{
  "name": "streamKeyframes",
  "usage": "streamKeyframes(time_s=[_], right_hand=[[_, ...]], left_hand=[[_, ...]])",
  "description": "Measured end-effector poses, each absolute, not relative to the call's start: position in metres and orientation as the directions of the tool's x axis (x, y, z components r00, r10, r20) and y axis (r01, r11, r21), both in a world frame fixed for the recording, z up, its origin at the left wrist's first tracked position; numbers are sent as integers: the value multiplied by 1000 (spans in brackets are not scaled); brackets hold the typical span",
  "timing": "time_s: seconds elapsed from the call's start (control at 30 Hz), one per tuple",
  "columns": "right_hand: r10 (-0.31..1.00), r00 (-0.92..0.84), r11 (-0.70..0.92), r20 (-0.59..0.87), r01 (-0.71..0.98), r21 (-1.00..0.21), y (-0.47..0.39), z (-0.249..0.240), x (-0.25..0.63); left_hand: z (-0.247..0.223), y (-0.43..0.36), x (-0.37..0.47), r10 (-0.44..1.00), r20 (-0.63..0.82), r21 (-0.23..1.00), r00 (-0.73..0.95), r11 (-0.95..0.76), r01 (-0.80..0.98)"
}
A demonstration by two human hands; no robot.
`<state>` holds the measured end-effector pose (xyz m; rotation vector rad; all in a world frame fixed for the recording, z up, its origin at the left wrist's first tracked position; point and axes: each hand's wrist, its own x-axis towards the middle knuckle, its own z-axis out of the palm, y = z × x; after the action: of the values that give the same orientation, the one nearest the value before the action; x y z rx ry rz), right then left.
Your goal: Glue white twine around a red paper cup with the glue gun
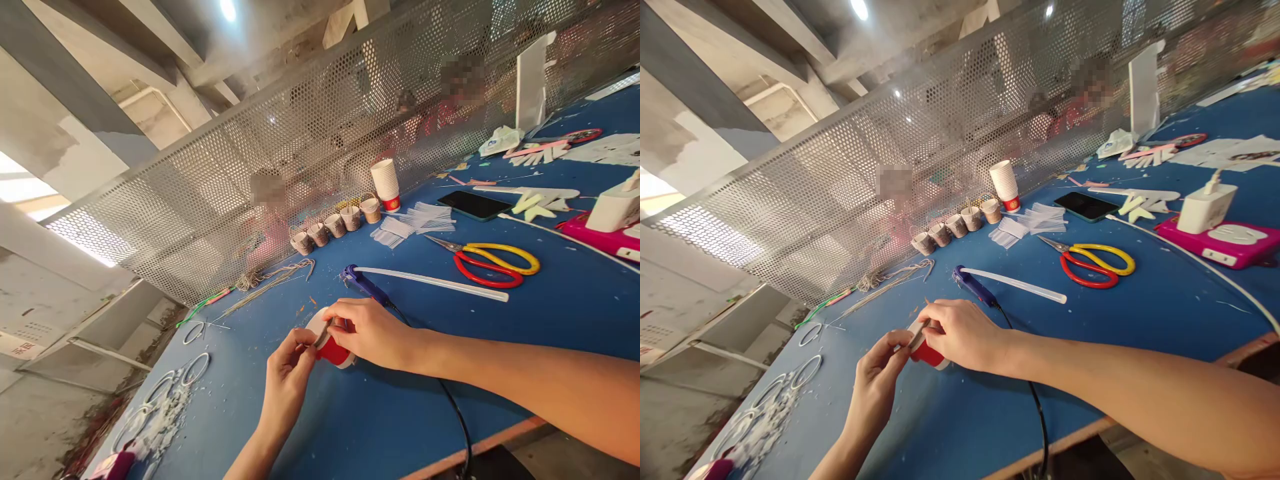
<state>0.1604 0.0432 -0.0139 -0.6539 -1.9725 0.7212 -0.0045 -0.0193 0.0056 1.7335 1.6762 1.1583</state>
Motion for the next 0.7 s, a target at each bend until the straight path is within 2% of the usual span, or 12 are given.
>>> streamKeyframes(time_s=[0.33, 0.47, 0.53, 0.6, 0.67, 0.7], right_hand=[[703, -431, 683, 565, 188, -706, 44, -11, 162], [671, -401, 718, 624, 143, -681, 41, -10, 165], [520, -453, 834, 724, 87, -545, 33, -9, 167], [225, -554, 966, 801, 20, -258, 24, -6, 170], [-62, -617, 998, 784, -42, 45, 16, -3, 172], [-143, -631, 989, 762, -55, 140, 14, -3, 173]], left_hand=[[7, -21, -1, 955, 281, 771, -94, -166, 615], [9, -20, 1, 935, 329, 764, -132, -181, 620], [10, -19, 2, 931, 331, 780, -153, -178, 600], [9, -18, 0, 926, 325, 798, -192, -159, 582], [7, -16, -3, 921, 315, 807, -228, -134, 575], [6, -14, -5, 920, 312, 810, -237, -127, 572]])
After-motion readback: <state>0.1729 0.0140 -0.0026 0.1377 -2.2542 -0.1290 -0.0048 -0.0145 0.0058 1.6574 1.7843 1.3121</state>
